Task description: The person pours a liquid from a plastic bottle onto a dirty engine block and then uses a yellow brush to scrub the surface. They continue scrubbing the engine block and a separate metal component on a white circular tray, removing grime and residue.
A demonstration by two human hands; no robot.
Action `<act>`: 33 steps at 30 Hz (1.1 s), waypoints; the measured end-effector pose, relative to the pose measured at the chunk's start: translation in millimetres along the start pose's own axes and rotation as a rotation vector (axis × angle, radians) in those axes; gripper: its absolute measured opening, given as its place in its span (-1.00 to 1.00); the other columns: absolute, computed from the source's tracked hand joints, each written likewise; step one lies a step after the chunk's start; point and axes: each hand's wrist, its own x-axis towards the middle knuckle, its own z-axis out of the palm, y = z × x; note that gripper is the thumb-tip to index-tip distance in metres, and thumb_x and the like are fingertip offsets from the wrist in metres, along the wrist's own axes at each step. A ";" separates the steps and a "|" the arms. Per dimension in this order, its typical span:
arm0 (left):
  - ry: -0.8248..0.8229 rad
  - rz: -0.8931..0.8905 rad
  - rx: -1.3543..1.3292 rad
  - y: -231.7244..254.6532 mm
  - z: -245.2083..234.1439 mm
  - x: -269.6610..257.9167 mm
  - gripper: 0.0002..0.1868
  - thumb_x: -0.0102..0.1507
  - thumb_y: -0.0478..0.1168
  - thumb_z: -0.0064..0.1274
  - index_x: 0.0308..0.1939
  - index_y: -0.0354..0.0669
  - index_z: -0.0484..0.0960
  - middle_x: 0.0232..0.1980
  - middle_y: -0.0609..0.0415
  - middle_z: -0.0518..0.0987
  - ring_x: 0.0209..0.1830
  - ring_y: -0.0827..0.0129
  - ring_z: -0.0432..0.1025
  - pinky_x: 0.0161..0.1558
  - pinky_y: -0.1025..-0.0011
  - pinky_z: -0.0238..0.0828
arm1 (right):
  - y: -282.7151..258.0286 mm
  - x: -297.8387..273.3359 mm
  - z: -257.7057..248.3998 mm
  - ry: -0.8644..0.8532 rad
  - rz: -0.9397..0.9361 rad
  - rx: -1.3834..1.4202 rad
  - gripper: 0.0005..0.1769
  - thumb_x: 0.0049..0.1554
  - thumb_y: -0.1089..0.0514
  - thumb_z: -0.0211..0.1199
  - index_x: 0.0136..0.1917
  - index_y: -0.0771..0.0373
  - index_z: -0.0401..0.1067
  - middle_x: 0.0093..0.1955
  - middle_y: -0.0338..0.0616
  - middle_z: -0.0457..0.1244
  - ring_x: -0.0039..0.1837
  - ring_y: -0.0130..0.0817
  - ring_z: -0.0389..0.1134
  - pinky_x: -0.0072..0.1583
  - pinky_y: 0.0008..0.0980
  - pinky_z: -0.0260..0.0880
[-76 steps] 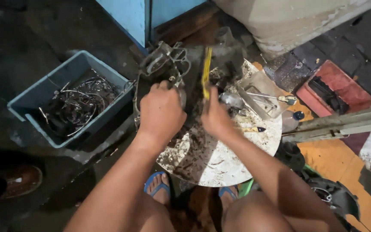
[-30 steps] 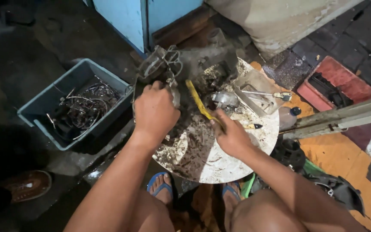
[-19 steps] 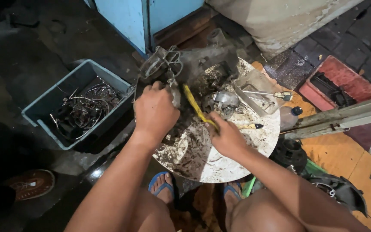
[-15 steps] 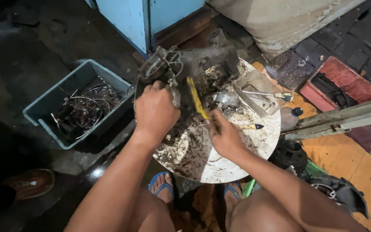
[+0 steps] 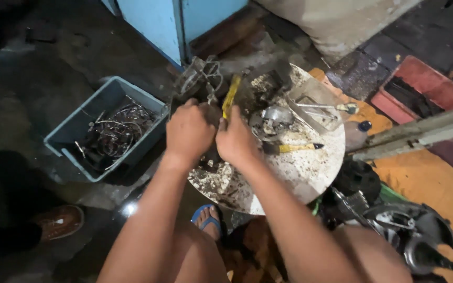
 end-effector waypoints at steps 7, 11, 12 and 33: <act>-0.058 -0.035 -0.180 1.1 -11.9 -2.7 -0.61 0.19 -0.18 0.03 0.01 -0.31 0.73 0.04 -0.25 0.62 -0.11 -0.25 0.56 -0.10 -0.23 0.59 | -6.6 -75.4 -16.9 -0.042 -0.010 0.267 -0.58 0.28 0.07 -0.01 0.37 0.19 0.29 0.19 0.41 0.33 0.31 0.44 0.32 0.26 0.26 0.32; -0.068 -0.045 -0.187 8.2 -19.4 -5.6 -0.55 0.19 -0.17 0.05 0.10 -0.37 0.65 -0.01 -0.27 0.63 -0.06 -0.25 0.56 -0.03 -0.24 0.56 | -5.7 -51.9 -15.4 0.086 -0.077 0.304 -0.61 0.30 -0.03 -0.02 0.30 0.17 0.33 0.23 0.31 0.32 0.31 0.37 0.32 0.28 0.23 0.30; -0.092 -0.057 -0.181 6.4 -22.3 -6.7 -0.46 0.15 -0.17 0.10 0.16 -0.42 0.60 0.01 -0.31 0.64 0.02 -0.28 0.56 0.03 -0.23 0.54 | -8.4 -51.6 -11.3 0.093 -0.093 0.354 -0.64 0.28 -0.01 0.03 0.25 0.18 0.38 0.14 0.23 0.38 0.26 0.31 0.37 0.25 0.16 0.33; -0.105 -0.034 -0.186 7.3 -25.3 -5.7 -0.50 0.17 -0.12 0.09 0.05 -0.47 0.70 0.11 -0.29 0.63 0.03 -0.29 0.53 0.04 -0.26 0.52 | 23.4 -56.3 12.8 0.172 -0.131 0.455 -0.71 0.20 0.15 0.15 0.16 0.24 0.48 0.10 0.21 0.40 0.22 0.19 0.43 0.19 0.06 0.44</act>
